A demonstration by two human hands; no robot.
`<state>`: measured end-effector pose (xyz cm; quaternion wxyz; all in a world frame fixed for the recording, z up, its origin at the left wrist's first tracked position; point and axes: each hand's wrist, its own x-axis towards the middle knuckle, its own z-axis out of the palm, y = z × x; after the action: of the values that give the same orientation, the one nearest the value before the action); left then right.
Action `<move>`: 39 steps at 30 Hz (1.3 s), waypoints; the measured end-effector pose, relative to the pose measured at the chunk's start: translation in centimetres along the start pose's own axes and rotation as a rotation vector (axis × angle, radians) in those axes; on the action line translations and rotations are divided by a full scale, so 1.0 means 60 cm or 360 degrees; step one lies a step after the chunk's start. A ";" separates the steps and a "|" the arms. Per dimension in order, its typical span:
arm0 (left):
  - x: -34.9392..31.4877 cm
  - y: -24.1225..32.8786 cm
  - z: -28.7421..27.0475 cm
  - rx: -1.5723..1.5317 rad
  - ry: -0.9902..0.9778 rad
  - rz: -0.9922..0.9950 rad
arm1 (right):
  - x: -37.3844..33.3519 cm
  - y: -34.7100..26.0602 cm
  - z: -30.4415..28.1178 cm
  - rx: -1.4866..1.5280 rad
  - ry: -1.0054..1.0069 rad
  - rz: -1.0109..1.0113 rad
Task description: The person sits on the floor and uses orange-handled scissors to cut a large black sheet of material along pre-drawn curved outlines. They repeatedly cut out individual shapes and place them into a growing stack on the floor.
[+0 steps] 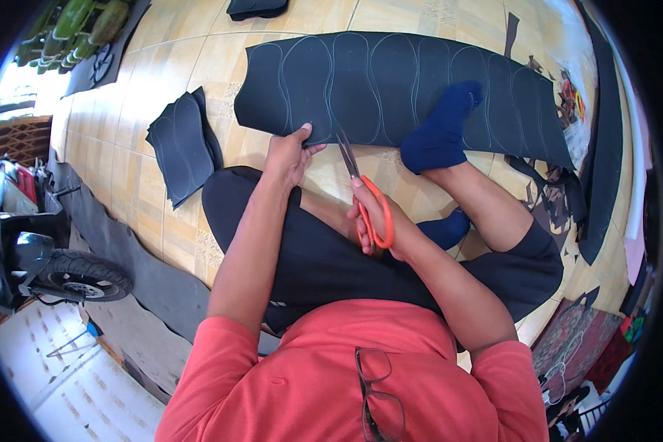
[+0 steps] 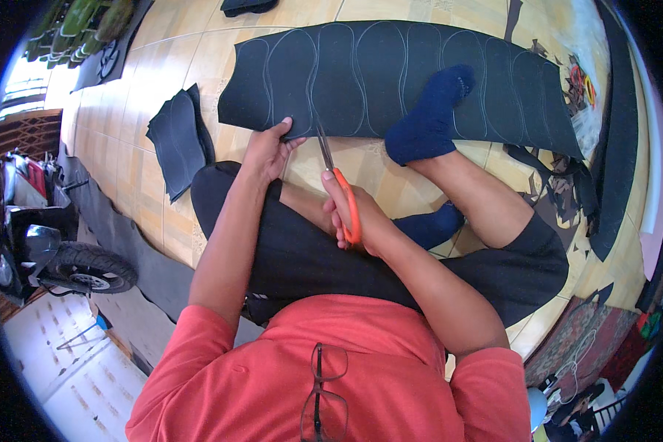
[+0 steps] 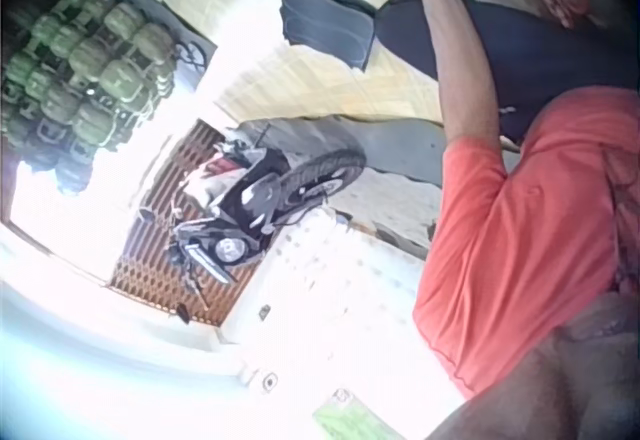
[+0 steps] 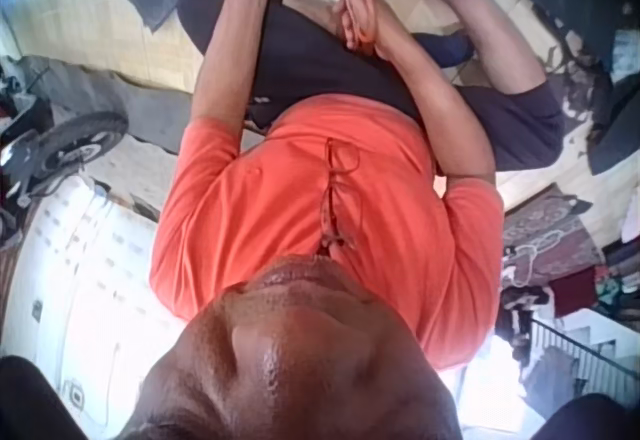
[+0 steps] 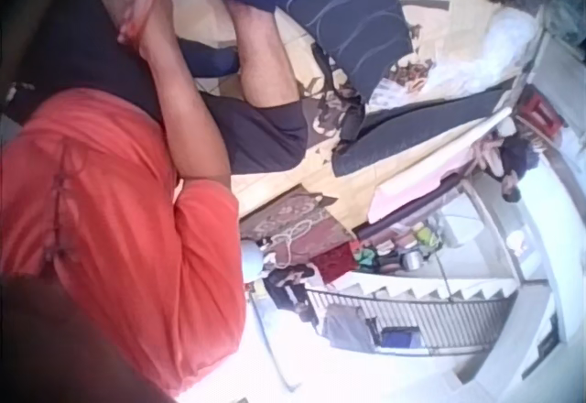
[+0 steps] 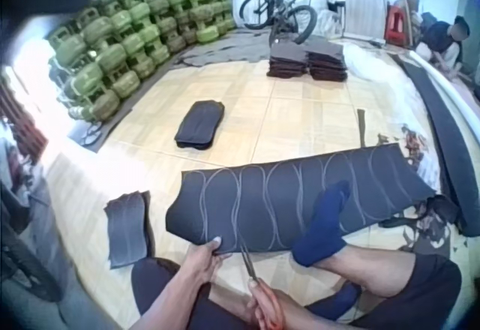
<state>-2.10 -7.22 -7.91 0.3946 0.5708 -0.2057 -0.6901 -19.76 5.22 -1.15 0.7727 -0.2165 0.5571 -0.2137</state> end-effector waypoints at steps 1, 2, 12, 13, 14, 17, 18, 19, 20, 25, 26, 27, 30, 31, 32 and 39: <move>-0.002 0.003 -0.001 0.0010 0.0011 0.0030 | -0.008 -0.002 0.000 -0.0005 -0.0028 0.0048; -0.004 0.005 0.000 -0.0008 0.0035 0.0056 | -0.022 0.000 -0.005 -0.0011 -0.0056 0.0095; -0.018 0.009 0.015 0.0021 0.0042 0.0076 | 0.045 0.008 -0.003 0.0118 -0.0012 -0.0022; -0.021 0.010 0.017 0.0040 0.0049 0.0101 | 0.054 0.008 0.003 0.0139 -0.0004 -0.0041; -0.022 0.012 0.017 0.0046 0.0053 0.0089 | 0.062 0.009 0.007 0.0160 0.0004 -0.0060; -0.022 0.011 0.017 0.0046 0.0046 0.0057 | 0.083 0.011 0.017 0.0181 0.0062 -0.0112; -0.022 0.011 0.015 0.0046 0.0038 0.0054 | 0.086 0.011 0.019 0.0184 0.0084 -0.0128; -0.022 0.010 0.014 0.0046 0.0030 0.0052 | 0.086 0.011 0.019 0.0142 0.0113 -0.0141; -0.022 0.009 0.014 0.0049 0.0031 0.0060 | 0.083 0.010 0.019 0.0100 0.0142 -0.0154; -0.024 0.012 0.015 0.0073 0.0014 0.0022 | 0.062 0.008 0.012 -0.0031 0.0230 -0.0308; -0.025 0.012 0.015 0.0062 0.0023 0.0022 | 0.064 0.013 0.012 -0.0052 0.0230 -0.0320; -0.026 0.010 0.016 0.0052 0.0028 0.0022 | 0.068 0.018 0.011 -0.0072 0.0232 -0.0333; -0.034 0.007 0.014 0.0043 0.0018 0.0002 | 0.093 0.022 0.010 -0.0021 0.0203 -0.0456; -0.036 0.006 0.012 0.0045 0.0010 -0.0008 | 0.100 0.021 0.010 -0.0013 0.0218 -0.0460; -0.039 0.004 0.013 0.0031 0.0016 0.0005 | 0.107 0.020 0.010 -0.0005 0.0234 -0.0464; -0.062 0.013 0.021 -0.0095 0.0026 0.0008 | 0.077 0.002 0.017 -0.0132 0.0272 -0.0488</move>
<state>-2.93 -4.97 -4.68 0.4149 0.5639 -0.1832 -0.6902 -17.46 2.76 -4.49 0.6713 -0.3116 0.5895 -0.3237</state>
